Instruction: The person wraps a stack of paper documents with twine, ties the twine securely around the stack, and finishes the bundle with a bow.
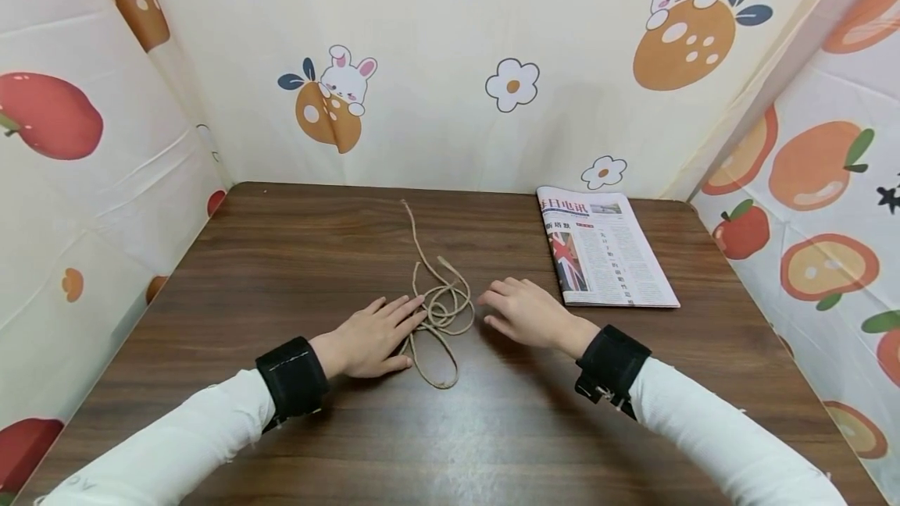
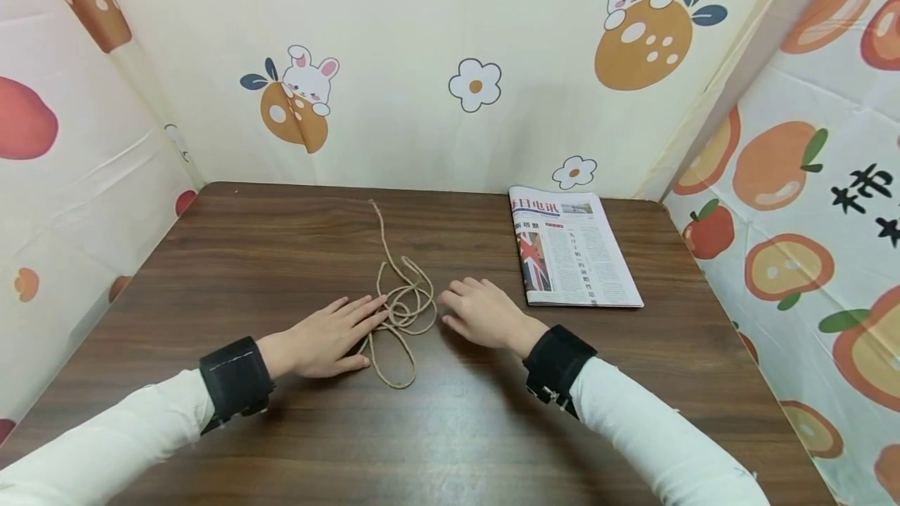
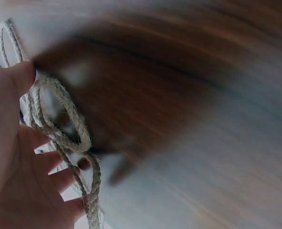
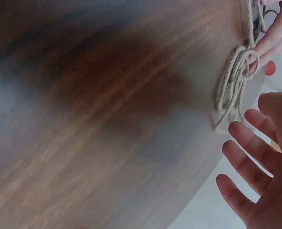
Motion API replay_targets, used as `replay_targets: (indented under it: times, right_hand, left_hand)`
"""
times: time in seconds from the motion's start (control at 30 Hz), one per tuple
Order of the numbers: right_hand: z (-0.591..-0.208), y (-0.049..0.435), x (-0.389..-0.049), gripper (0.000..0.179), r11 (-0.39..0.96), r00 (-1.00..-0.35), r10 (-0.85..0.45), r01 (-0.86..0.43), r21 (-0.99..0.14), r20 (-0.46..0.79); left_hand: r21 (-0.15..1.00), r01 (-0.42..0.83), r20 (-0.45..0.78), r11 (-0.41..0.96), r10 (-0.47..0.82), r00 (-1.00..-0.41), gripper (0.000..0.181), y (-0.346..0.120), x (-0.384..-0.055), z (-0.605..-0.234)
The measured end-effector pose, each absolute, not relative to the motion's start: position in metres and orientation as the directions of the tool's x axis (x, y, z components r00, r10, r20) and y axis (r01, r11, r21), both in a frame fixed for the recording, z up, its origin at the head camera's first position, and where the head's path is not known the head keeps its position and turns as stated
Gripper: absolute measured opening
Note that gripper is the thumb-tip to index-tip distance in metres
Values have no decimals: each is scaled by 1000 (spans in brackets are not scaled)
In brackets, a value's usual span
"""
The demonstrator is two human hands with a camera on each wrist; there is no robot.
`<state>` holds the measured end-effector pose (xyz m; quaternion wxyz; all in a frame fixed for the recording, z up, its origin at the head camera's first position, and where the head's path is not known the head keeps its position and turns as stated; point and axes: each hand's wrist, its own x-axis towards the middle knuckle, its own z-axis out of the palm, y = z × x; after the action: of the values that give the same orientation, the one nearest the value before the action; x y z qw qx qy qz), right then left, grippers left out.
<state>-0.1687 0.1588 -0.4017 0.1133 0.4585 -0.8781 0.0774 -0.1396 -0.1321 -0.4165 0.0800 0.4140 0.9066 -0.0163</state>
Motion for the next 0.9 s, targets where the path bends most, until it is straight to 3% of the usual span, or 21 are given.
replay_targets:
  times: [0.6, 0.9]
  right_hand:
    - [-418, 138, -165, 25, 572, -563, -799, -820, -20, 212]
    - [-423, 139, -168, 26, 621, -612, -767, -783, -16, 194]
  left_hand:
    - [-11, 799, -239, 602, 774, -586, 72, -91, -139, -415]
    - [-44, 799, -133, 600, 789, -600, 67, -90, -147, -413]
